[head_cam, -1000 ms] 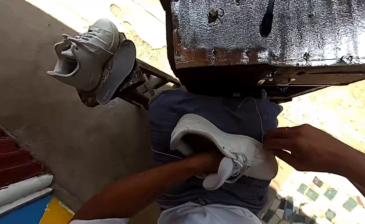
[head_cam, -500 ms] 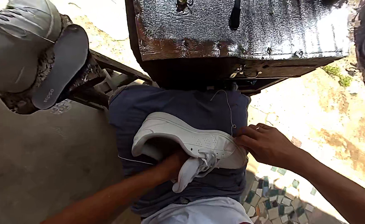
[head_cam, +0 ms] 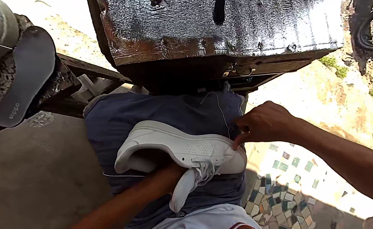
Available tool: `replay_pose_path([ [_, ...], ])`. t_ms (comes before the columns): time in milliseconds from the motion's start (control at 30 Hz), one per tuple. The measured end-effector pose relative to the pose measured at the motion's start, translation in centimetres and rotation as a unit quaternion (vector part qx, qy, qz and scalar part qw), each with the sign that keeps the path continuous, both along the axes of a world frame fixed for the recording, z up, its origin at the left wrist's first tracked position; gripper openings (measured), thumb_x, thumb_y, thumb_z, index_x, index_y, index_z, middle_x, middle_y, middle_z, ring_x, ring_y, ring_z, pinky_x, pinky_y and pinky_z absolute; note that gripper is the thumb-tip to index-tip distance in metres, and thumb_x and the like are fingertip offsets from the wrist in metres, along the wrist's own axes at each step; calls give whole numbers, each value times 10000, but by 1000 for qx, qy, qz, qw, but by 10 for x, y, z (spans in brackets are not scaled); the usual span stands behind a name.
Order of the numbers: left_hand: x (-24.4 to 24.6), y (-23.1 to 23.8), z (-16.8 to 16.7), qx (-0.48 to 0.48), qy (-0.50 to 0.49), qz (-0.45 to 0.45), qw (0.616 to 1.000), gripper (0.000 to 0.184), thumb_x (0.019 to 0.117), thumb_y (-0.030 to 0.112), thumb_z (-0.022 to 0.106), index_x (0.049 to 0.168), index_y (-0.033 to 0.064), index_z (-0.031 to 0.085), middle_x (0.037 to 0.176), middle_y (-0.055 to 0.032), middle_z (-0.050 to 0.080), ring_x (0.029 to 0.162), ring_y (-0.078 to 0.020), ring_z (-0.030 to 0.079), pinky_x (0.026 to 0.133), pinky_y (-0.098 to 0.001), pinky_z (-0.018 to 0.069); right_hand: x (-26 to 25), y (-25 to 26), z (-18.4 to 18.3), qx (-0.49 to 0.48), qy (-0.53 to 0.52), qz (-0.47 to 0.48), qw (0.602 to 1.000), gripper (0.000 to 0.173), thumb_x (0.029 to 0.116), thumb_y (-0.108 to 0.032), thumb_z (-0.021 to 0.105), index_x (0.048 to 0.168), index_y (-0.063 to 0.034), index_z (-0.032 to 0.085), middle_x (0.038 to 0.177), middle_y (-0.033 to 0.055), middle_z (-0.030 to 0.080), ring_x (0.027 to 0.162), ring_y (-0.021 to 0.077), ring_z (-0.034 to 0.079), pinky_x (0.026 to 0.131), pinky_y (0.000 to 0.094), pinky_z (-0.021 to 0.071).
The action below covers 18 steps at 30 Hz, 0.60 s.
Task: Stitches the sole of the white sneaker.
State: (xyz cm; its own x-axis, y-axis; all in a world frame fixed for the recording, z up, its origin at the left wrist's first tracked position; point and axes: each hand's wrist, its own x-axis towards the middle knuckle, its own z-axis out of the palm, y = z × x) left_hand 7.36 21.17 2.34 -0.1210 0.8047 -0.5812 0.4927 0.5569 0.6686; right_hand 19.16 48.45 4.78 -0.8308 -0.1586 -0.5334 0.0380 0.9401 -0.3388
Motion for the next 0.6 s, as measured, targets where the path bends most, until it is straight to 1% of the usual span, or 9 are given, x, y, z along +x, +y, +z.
replay_pose_path([
  [67, 2, -19, -19, 151, 18, 32, 988, 181, 927, 61, 640, 961, -103, 710, 965, -256, 723, 951, -333, 709, 878, -437, 529, 18, 22, -11, 37, 50, -46, 997, 668, 844, -767, 591, 689, -118, 577, 506, -6, 451, 455, 176, 505, 442, 394, 360],
  [133, 5, -24, -23, 132, 15, 106, 985, 194, 945, 45, 598, 990, -121, 688, 973, -232, 711, 942, -218, 668, 871, -314, 494, 41, 48, -21, 73, 79, -123, 987, 694, 822, -778, 599, 646, -111, 520, 486, 9, 404, 437, 206, 472, 435, 431, 337],
  [200, 5, -25, -20, 137, 21, 104, 985, 196, 937, 53, 607, 996, -112, 695, 983, -227, 717, 968, -206, 674, 895, -292, 491, 65, 60, -34, 64, 86, -195, 975, 702, 799, -790, 614, 629, -116, 515, 484, 3, 406, 439, 203, 465, 441, 447, 347],
  [267, 8, -27, -26, 198, 25, 89, 976, 203, 928, 108, 643, 966, -76, 721, 947, -190, 730, 944, -166, 682, 884, -260, 494, 84, 45, -46, -48, 52, -228, 971, 687, 768, -815, 632, 604, -158, 513, 478, -57, 400, 429, 117, 427, 436, 367, 339],
  [333, 11, -30, -34, 251, 27, 104, 962, 227, 905, 128, 658, 946, -86, 720, 934, -210, 733, 943, -178, 694, 882, -265, 496, 100, 24, -56, -289, -46, -233, 927, 660, 762, -822, 646, 635, -191, 501, 521, -139, 395, 460, -15, 369, 439, 221, 293],
  [400, 13, -35, -37, 260, 26, 119, 958, 237, 897, 136, 662, 954, -88, 717, 949, -213, 734, 972, -168, 693, 903, -242, 485, 113, 11, -62, -513, -88, -212, 827, 578, 795, -723, 718, 680, -197, 509, 579, -157, 462, 512, -78, 407, 460, 135, 294],
  [467, 15, -41, -48, 269, 34, 113, 956, 230, 894, 153, 676, 980, -54, 726, 967, -188, 738, 994, -174, 687, 920, -260, 485, 120, 8, -63, -625, -41, -207, 752, 428, 877, -584, 734, 777, -206, 561, 693, -154, 540, 625, -86, 493, 537, 107, 364],
  [533, 17, -47, -66, 294, 68, 79, 950, 188, 883, 179, 694, 954, 11, 738, 933, -161, 745, 953, -256, 713, 873, -384, 541, 119, 2, -58, -617, 76, -249, 743, 234, 980, -397, 690, 900, -180, 651, 853, -118, 634, 758, -59, 575, 627, 112, 446],
  [600, 16, -43, -50, 268, 85, 64, 957, 189, 870, 116, 679, 930, -58, 725, 926, -221, 735, 928, -298, 710, 857, -395, 531, 110, -9, -52, -526, 164, -308, 775, 141, 1004, -259, 670, 1018, -137, 737, 995, -66, 703, 762, -46, 604, 613, 112, 484],
])
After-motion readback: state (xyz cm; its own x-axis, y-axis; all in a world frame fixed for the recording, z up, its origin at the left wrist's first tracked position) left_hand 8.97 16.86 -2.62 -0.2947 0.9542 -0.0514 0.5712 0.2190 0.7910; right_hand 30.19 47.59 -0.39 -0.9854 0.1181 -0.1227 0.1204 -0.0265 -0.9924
